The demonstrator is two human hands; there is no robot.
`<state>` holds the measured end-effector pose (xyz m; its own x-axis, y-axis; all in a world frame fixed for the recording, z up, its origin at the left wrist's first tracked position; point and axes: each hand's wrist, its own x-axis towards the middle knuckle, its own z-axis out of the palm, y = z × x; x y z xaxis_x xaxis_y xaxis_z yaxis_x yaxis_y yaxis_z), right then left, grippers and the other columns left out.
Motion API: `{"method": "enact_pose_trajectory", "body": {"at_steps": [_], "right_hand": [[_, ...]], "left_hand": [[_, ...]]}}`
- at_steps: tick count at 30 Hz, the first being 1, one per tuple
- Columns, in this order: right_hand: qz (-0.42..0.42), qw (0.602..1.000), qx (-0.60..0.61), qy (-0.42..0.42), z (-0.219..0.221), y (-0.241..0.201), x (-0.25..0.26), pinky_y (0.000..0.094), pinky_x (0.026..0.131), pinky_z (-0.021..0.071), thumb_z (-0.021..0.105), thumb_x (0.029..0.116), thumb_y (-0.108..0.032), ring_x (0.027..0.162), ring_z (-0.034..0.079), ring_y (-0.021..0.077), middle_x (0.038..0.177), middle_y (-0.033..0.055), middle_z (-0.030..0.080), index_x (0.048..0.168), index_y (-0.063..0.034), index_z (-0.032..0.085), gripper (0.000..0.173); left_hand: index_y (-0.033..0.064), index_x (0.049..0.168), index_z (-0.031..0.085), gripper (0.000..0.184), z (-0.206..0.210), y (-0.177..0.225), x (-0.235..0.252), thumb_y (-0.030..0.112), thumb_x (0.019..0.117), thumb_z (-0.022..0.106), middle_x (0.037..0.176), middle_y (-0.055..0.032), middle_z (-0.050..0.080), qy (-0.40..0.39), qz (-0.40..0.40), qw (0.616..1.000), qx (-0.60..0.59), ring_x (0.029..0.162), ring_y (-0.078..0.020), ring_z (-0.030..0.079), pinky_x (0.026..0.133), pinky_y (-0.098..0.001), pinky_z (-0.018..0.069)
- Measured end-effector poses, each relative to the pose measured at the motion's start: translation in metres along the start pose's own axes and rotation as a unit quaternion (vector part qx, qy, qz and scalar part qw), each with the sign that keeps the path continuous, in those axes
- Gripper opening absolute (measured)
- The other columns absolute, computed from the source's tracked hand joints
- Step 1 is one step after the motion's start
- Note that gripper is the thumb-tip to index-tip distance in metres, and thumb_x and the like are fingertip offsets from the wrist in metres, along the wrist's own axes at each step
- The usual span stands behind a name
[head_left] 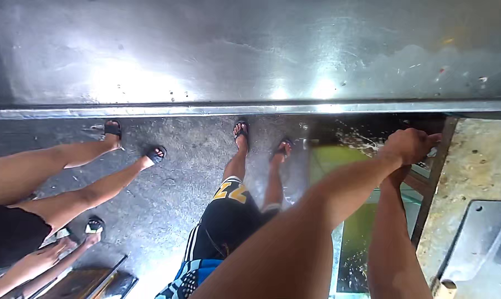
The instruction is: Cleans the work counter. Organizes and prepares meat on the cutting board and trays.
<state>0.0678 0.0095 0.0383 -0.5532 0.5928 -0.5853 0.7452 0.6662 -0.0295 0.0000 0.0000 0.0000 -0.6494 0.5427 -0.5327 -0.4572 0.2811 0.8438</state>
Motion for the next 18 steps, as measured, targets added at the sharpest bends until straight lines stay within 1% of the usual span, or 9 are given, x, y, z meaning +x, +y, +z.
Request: {"method": "enact_pose_trajectory", "body": {"at_steps": [3, 5, 8, 10, 11, 12, 14, 16, 18], "right_hand": [[-0.005, 0.999, -0.026, -0.035, 0.016, 0.024, 0.031, 0.0393, 0.113, 0.038, 0.06, 0.1029, -0.017, 0.131, 0.055, 0.0285, 0.138, 0.0221, 0.06, 0.136, 0.0068, 0.057, 0.041], [-0.021, 1.0, -0.008, -0.003, 0.035, 0.038, 0.042, 0.0452, 0.116, 0.0357, 0.064, 0.1001, -0.024, 0.132, 0.055, 0.0332, 0.138, 0.0249, 0.06, 0.134, 0.0079, 0.059, 0.047], [0.008, 0.988, 0.141, -0.07, 0.001, 0.008, 0.004, 0.0415, 0.116, 0.0357, 0.063, 0.1017, -0.014, 0.136, 0.051, 0.0306, 0.144, 0.0258, 0.054, 0.141, 0.0106, 0.05, 0.047], [-0.056, 0.945, 0.319, -0.053, 0.018, 0.019, -0.012, 0.039, 0.104, 0.0484, 0.06, 0.0998, -0.007, 0.119, 0.059, 0.0253, 0.133, 0.0257, 0.059, 0.139, 0.0116, 0.048, 0.046], [-0.082, 0.917, 0.389, -0.03, 0.033, 0.024, -0.018, 0.0408, 0.089, 0.0557, 0.06, 0.0985, -0.006, 0.104, 0.065, 0.0246, 0.121, 0.0249, 0.062, 0.139, 0.0115, 0.047, 0.046], [-0.104, 0.888, 0.446, -0.032, 0.04, 0.023, -0.027, 0.0417, 0.079, 0.0598, 0.058, 0.0987, -0.005, 0.097, 0.067, 0.0242, 0.12, 0.0235, 0.061, 0.144, 0.0086, 0.039, 0.051], [-0.118, 0.85, 0.512, -0.024, 0.038, 0.013, -0.059, 0.045, 0.073, 0.063, 0.057, 0.1014, -0.008, 0.098, 0.069, 0.0267, 0.125, 0.0223, 0.058, 0.152, 0.0015, 0.03, 0.058], [-0.138, 0.837, 0.529, 0.033, 0.025, 0.006, -0.093, 0.0455, 0.072, 0.0644, 0.063, 0.0986, -0.007, 0.098, 0.07, 0.0276, 0.123, 0.0222, 0.059, 0.145, 0.0029, 0.039, 0.053], [-0.188, 0.829, 0.517, 0.1, 0.0, -0.003, -0.116, 0.0416, 0.072, 0.0645, 0.064, 0.0924, -0.002, 0.093, 0.07, 0.0241, 0.117, 0.0206, 0.06, 0.132, 0.0065, 0.049, 0.043]], "left_hand": [[-0.0045, 0.112, 0.069, 0.044, -0.004, 0.01, -0.006, 0.029, 0.1125, 0.04, 0.113, -0.0255, 0.07, -0.023, 0.005, 1.0, 0.004, 0.11, -0.0388, 0.067, 0.094, -0.0591, 0.0521], [-0.0053, 0.117, 0.067, 0.044, -0.006, 0.015, -0.008, 0.027, 0.1128, 0.038, 0.12, -0.0264, 0.067, -0.033, -0.003, 0.999, 0.019, 0.116, -0.039, 0.065, 0.098, -0.0586, 0.0511], [-0.0036, 0.117, 0.069, 0.045, -0.009, 0.017, -0.018, 0.029, 0.1127, 0.038, 0.118, -0.0254, 0.069, 0.022, -0.023, 0.999, 0.002, 0.114, -0.0387, 0.066, 0.098, -0.0586, 0.0509], [-0.0008, 0.12, 0.067, 0.043, -0.019, 0.013, -0.03, 0.032, 0.1115, 0.041, 0.118, -0.0233, 0.069, 0.05, -0.022, 0.999, 0.001, 0.114, -0.037, 0.066, 0.098, -0.058, 0.0512], [0.0002, 0.124, 0.064, 0.043, -0.027, 0.012, -0.039, 0.035, 0.1109, 0.043, 0.12, -0.0228, 0.068, 0.052, -0.019, 0.998, -0.003, 0.116, -0.0358, 0.065, 0.1, -0.0571, 0.0507], [0.001, 0.128, 0.062, 0.045, -0.036, 0.011, -0.048, 0.038, 0.1099, 0.045, 0.123, -0.0221, 0.067, 0.055, -0.016, 0.998, -0.012, 0.117, -0.0338, 0.065, 0.101, -0.0551, 0.0505], [-0.0008, 0.138, 0.055, 0.052, -0.057, 0.01, -0.072, 0.041, 0.1091, 0.046, 0.135, -0.0238, 0.061, 0.055, -0.014, 0.997, -0.052, 0.126, -0.0329, 0.059, 0.108, -0.0532, 0.0473], [0.0003, 0.152, 0.042, 0.058, -0.076, 0.022, -0.112, 0.043, 0.1117, 0.036, 0.151, -0.0228, 0.049, 0.022, -0.028, 0.99, -0.134, 0.139, -0.03, 0.05, 0.116, -0.0503, 0.0406], [0.0066, 0.157, 0.036, 0.062, -0.09, 0.044, -0.153, 0.049, 0.1116, 0.028, 0.155, -0.0175, 0.046, -0.002, -0.045, 0.978, -0.203, 0.141, -0.0251, 0.048, 0.116, -0.0477, 0.0407]]}}
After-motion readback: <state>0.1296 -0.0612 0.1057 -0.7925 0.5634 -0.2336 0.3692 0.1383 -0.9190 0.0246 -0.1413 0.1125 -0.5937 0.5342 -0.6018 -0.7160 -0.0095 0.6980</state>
